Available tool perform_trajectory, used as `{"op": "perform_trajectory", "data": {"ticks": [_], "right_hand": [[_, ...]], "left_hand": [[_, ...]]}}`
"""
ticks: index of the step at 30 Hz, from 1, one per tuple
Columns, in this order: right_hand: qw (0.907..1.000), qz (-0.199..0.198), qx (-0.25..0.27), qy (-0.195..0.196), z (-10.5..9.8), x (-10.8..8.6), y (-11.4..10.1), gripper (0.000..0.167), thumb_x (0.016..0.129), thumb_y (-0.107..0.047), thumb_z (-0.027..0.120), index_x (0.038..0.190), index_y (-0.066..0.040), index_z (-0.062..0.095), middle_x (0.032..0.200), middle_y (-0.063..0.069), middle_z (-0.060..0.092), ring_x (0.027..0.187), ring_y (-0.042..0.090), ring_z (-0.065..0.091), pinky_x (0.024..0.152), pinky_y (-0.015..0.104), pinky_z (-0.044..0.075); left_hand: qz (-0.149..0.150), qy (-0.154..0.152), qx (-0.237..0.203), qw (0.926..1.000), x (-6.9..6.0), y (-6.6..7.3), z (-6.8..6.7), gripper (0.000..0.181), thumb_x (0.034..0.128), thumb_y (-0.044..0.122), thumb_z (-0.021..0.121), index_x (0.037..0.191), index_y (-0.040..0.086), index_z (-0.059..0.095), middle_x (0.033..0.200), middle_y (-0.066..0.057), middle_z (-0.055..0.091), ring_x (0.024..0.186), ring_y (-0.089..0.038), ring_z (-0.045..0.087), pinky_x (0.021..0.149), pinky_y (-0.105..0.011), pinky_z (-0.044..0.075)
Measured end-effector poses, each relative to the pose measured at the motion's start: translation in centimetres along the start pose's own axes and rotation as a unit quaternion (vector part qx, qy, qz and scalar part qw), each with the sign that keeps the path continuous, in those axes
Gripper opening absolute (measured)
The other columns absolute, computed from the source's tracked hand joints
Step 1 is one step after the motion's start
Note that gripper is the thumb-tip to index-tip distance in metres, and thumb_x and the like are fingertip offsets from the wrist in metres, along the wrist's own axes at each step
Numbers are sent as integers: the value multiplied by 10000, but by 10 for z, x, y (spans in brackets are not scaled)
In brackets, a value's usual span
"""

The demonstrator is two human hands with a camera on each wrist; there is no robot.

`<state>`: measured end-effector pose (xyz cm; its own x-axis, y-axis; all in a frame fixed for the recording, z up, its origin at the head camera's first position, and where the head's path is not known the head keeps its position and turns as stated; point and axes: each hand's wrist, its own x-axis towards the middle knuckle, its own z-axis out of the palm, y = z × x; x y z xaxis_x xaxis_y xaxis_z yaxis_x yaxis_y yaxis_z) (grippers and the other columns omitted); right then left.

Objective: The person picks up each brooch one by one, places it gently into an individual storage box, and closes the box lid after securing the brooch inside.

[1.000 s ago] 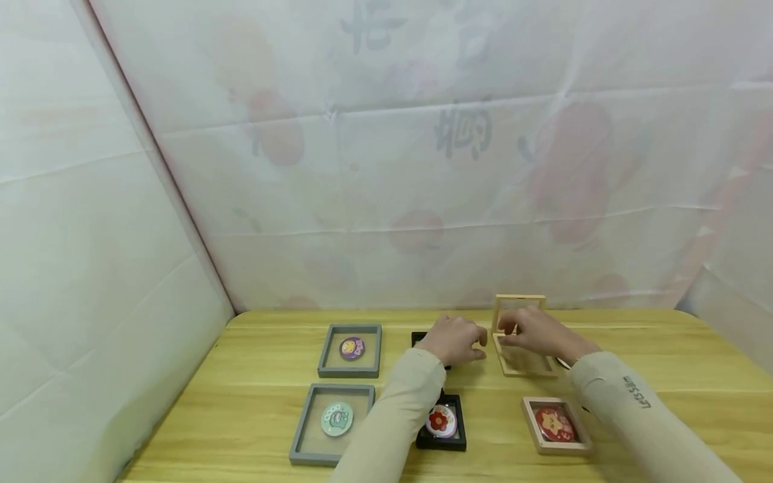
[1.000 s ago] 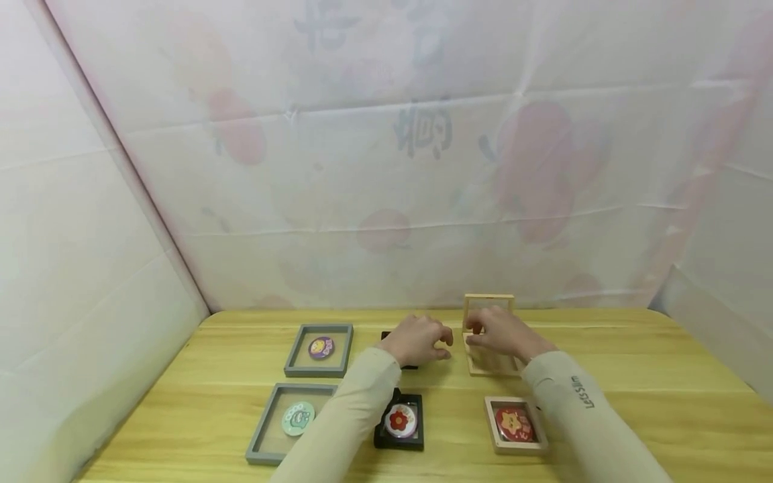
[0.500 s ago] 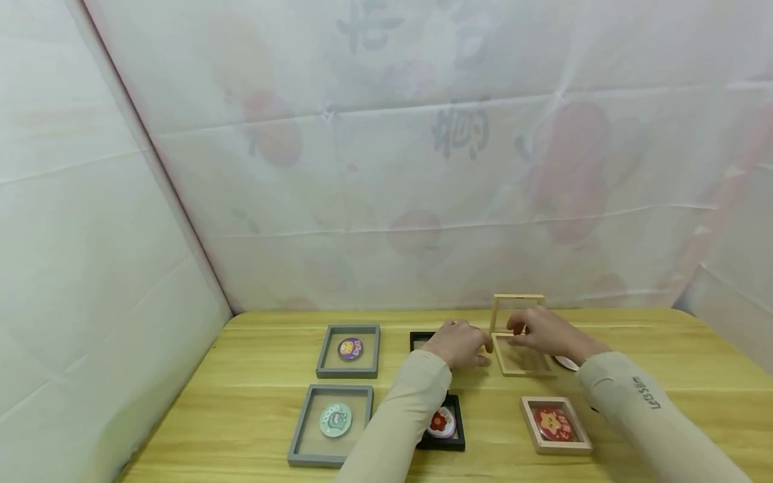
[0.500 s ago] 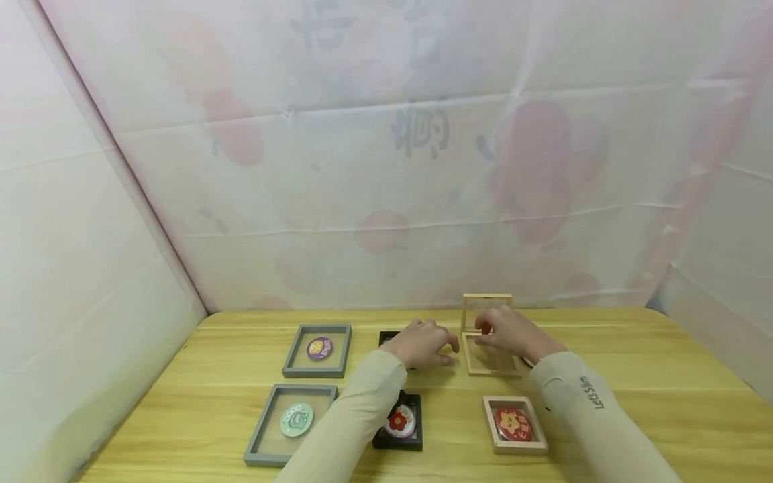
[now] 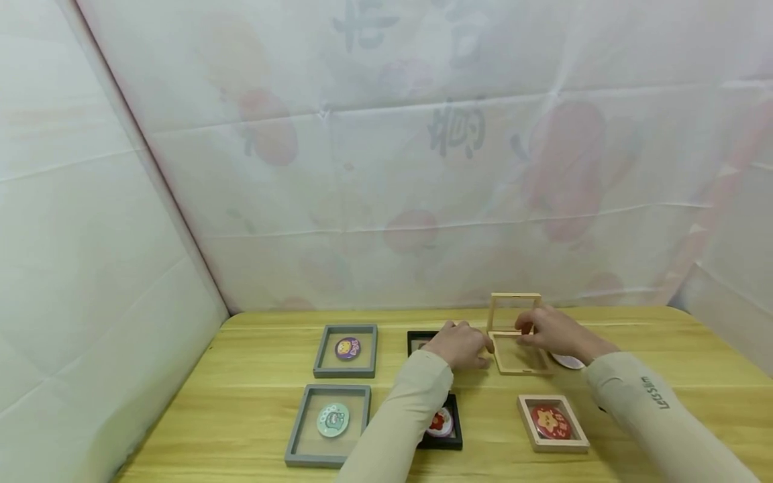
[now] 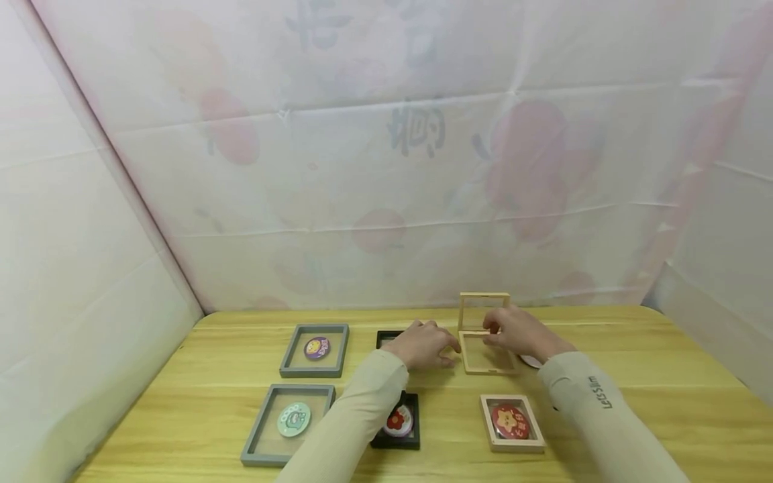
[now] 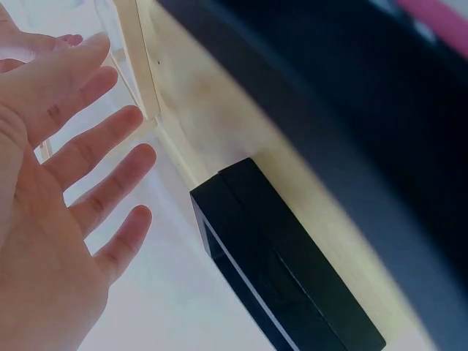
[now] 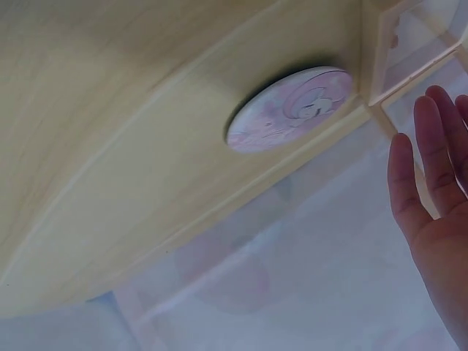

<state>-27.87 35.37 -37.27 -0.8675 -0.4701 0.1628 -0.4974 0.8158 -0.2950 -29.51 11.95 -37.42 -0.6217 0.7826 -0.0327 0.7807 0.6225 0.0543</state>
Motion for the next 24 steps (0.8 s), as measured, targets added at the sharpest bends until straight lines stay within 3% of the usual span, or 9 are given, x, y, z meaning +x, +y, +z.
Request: {"op": "perform_trajectory", "data": {"ticks": [15,24], "right_hand": [[9991,395,-99,-88,-2,-11,11,198,902,-125,764,998,43,723,881,19,694,788,190,651,689,413,552],[9977,584,-295,-192,1,-17,12,97,885,-75,745,943,0,724,907,72,703,837,270,666,729,485,555]], "left_hand": [[39,-203,168,9996,0,3,4,328,990,388,671,1318,383,678,1337,242,597,1222,-83,521,1016,-305,402],[181,-415,577,9973,2,3,7,369,1009,403,634,1378,394,631,1437,235,523,1297,-68,493,1077,-320,372]]}}
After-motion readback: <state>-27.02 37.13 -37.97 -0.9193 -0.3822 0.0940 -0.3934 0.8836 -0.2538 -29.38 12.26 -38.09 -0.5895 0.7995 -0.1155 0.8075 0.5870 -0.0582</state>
